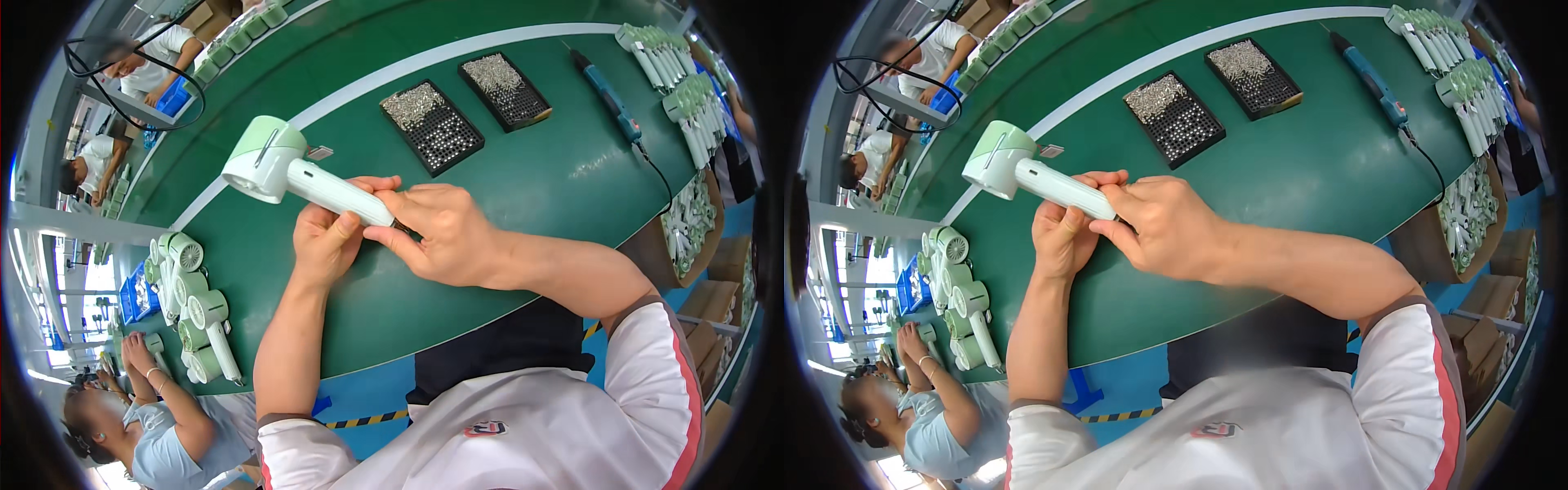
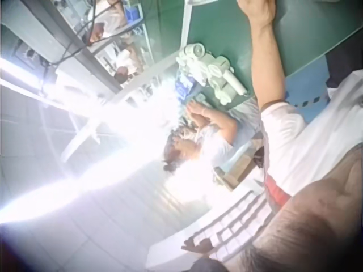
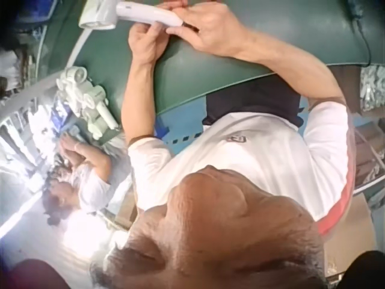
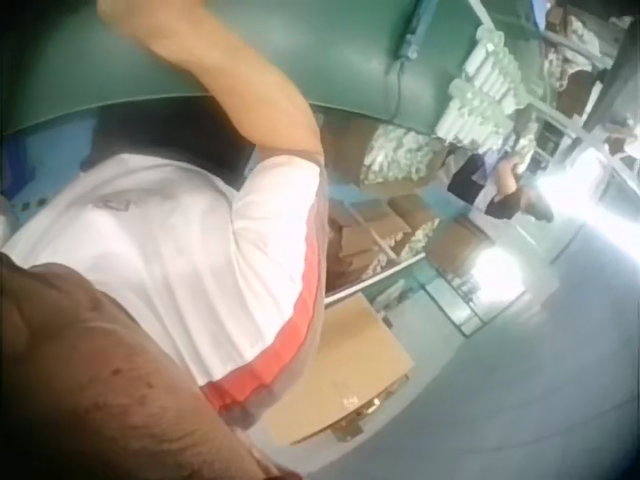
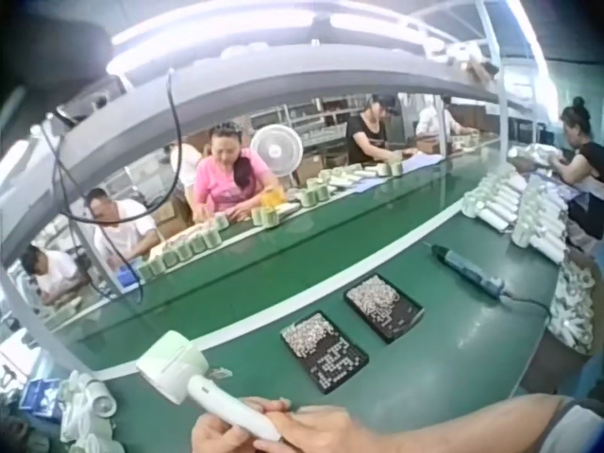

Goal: The person assembles portable fans by attaching components to the fan housing, driving screws into the casing using an electric screwdriver, and placing the assembled fans on the conveyor belt.

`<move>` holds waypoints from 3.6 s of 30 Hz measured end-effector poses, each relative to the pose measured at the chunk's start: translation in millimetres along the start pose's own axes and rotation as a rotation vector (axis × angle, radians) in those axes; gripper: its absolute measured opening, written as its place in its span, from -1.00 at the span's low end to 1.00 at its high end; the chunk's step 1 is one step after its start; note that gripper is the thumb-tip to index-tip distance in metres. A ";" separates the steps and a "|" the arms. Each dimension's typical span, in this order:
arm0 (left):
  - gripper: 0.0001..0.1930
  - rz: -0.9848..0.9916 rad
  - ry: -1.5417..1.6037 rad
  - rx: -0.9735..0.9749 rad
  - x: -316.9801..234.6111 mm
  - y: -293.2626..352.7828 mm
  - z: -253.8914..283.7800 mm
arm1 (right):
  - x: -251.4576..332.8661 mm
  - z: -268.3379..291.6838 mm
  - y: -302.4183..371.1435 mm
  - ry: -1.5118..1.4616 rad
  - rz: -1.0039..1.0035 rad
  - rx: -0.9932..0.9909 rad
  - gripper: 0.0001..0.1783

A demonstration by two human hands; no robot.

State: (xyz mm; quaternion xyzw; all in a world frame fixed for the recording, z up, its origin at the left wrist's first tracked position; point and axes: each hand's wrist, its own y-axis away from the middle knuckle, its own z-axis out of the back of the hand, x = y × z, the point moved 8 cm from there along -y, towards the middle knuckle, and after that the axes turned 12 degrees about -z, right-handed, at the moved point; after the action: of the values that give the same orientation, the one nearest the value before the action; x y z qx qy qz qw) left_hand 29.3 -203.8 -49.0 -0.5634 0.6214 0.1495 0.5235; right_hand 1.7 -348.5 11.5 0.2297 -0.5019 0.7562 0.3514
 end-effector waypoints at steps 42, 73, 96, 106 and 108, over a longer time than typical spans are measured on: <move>-0.72 0.331 -0.337 -0.327 21.2 -1.7 16.1 | -206.8 324.4 3.4 1.265 0.406 0.720 -0.42; -0.67 0.484 -0.366 -0.354 16.9 1.4 11.9 | -0.5 132.1 -126.1 -0.956 -0.031 -0.381 -0.62; -0.59 0.438 -0.342 -0.338 23.5 -13.6 7.1 | -89.3 123.8 -89.2 -0.688 -0.411 -0.434 -0.67; -0.62 0.451 -0.346 -0.344 25.9 -11.3 8.5 | -89.7 117.1 -86.9 -0.757 -0.481 -0.410 -0.66; -0.63 0.453 -0.366 -0.333 25.8 -10.9 8.5 | -89.0 115.4 -87.1 -0.744 -0.482 -0.397 -0.66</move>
State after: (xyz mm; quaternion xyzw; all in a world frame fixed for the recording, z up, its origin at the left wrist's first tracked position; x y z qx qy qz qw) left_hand 47.5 -214.6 -69.1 -0.4526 0.5937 0.4603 0.4804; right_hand 125.1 -459.9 46.3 0.5228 -0.6605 0.4095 0.3504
